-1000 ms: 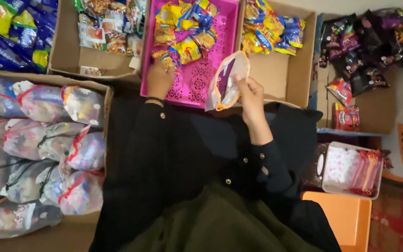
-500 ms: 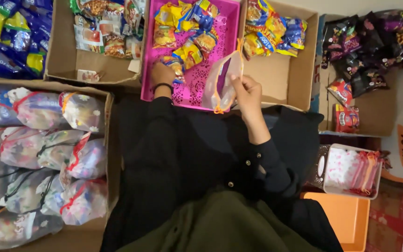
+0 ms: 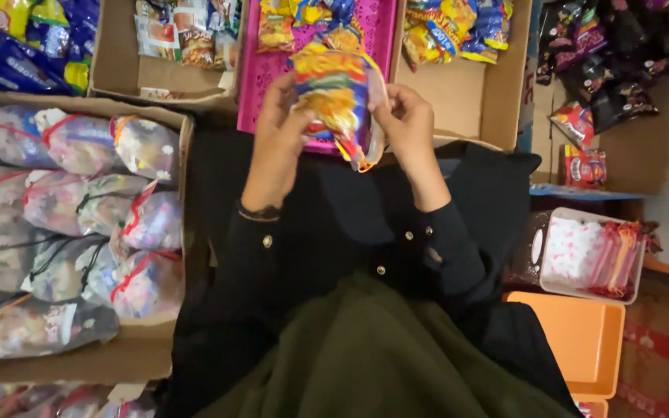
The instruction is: The person repeatedly packs small snack packets into clear plastic bags, ties each bag with a colored string, and places the finished bundles into a cardboard box. The process is repeated multiple times with different snack items.
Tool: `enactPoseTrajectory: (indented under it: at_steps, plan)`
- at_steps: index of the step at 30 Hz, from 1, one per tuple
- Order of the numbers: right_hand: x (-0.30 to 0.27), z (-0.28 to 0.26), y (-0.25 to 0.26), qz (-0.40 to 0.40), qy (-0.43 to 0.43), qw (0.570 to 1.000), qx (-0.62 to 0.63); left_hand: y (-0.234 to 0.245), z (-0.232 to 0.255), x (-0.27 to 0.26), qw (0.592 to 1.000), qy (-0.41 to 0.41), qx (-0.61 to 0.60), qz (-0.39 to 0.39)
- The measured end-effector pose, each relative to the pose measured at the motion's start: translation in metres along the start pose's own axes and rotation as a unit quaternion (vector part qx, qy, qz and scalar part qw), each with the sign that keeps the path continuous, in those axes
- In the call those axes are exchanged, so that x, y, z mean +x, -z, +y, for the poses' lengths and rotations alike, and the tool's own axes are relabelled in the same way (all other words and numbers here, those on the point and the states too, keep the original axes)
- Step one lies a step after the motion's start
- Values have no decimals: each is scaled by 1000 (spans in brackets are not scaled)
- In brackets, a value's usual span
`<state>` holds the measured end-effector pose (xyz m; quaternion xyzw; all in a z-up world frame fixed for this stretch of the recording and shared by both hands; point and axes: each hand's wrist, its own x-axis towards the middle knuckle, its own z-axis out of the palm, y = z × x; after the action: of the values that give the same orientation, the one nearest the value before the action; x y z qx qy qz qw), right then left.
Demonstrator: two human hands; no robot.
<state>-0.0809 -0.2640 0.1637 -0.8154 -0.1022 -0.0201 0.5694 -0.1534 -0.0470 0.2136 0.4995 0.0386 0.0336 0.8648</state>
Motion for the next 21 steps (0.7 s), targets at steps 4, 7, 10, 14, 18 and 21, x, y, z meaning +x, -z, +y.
enactPoseTrajectory:
  at_steps: [4, 7, 10, 14, 18, 21]
  plan:
    - [-8, -10, -3, 1, -4, 998, 60, -16, 14, -21, 985, -53, 147, -66]
    - [-15, -28, 0, 10, -82, 993, 89, -17, 19, -29, 928, -101, 355, -56]
    - [-23, -29, 2, 16, -109, 989, 97, -14, 20, -33, 909, -115, 398, -52]
    - [-34, -41, 7, 46, -138, 967, 207, -9, 22, -33, 876, -149, 456, -55]
    - [-49, -55, 13, 36, -14, 996, 86, -12, 24, -37, 851, -175, 480, -125]
    - [-60, -49, 18, 38, 141, 989, -39, -17, -1, -38, 819, -262, 507, -63]
